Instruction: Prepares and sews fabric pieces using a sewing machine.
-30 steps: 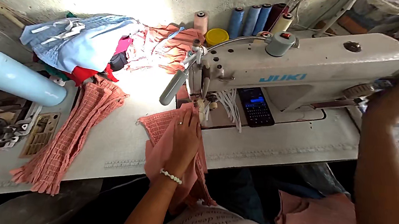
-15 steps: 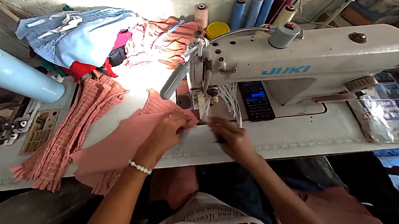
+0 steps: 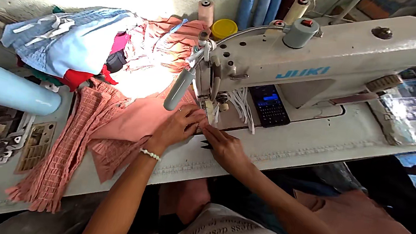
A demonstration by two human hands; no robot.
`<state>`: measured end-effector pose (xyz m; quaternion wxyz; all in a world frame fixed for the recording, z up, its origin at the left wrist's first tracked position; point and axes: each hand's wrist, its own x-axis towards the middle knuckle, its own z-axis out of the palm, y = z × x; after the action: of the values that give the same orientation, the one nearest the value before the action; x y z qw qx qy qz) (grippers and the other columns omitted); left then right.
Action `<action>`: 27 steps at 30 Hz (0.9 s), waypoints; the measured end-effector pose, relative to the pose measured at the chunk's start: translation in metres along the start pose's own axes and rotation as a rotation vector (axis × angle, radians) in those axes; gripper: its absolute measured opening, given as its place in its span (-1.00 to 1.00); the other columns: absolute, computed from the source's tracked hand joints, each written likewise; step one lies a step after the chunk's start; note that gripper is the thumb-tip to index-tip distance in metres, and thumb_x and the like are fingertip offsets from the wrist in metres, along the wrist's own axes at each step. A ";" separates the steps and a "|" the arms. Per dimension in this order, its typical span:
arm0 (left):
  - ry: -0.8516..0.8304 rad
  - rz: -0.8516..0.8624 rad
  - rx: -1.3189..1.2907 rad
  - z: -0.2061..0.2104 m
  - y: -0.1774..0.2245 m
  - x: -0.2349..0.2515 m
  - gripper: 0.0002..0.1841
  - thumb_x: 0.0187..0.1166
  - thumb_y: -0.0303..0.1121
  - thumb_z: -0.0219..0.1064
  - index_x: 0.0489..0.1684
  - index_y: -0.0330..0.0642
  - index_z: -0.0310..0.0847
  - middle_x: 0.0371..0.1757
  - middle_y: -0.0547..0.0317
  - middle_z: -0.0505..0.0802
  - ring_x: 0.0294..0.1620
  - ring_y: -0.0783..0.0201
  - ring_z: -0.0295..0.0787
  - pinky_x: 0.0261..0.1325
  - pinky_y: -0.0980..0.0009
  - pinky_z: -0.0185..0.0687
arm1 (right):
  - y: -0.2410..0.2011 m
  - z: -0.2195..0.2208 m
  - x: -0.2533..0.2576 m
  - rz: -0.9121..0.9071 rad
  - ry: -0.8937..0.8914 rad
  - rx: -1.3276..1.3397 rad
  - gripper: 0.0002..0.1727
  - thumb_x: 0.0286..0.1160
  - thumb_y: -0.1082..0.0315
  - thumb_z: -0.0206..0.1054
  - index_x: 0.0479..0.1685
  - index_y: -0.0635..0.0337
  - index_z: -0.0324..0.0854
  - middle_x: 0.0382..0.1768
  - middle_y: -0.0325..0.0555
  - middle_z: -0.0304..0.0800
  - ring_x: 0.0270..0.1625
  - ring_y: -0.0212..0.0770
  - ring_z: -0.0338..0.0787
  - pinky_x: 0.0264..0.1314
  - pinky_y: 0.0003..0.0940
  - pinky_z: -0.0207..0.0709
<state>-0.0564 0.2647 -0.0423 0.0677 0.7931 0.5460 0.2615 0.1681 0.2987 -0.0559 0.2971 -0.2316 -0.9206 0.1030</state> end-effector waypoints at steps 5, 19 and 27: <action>-0.016 0.039 0.008 0.000 -0.011 0.008 -0.64 0.56 -0.33 0.26 0.26 -0.10 0.83 0.43 -0.20 0.72 0.54 -0.07 0.59 0.59 0.13 0.48 | -0.002 0.003 0.001 0.048 -0.007 -0.038 -0.64 0.36 0.52 0.40 0.17 0.27 0.82 0.20 0.07 0.88 -0.24 0.03 0.93 -0.39 -0.16 0.74; 0.245 -0.194 0.188 0.020 0.034 0.005 -0.79 0.61 -0.36 0.35 -0.05 -0.27 0.88 0.14 -0.06 0.90 0.26 -0.03 0.83 0.36 0.03 0.66 | 0.000 0.003 0.003 0.060 -0.009 0.044 -0.67 0.36 0.52 0.39 0.12 0.27 0.83 0.18 0.04 0.90 -0.27 0.03 0.93 -0.43 -0.14 0.73; 0.231 -0.223 0.104 0.022 0.030 0.004 -0.83 0.56 -0.38 0.42 -0.12 -0.25 0.90 0.22 -0.05 0.88 0.31 -0.01 0.79 0.41 0.03 0.61 | 0.099 -0.086 -0.030 0.273 0.444 -0.165 -0.73 0.67 0.47 0.20 0.13 0.34 0.78 0.13 0.18 0.87 0.08 0.07 0.87 0.13 -0.06 0.71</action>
<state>-0.0201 0.2608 -0.0475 -0.0077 0.6946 0.6477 0.3131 0.2768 0.3751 -0.0342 0.4553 -0.3938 -0.7984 0.0132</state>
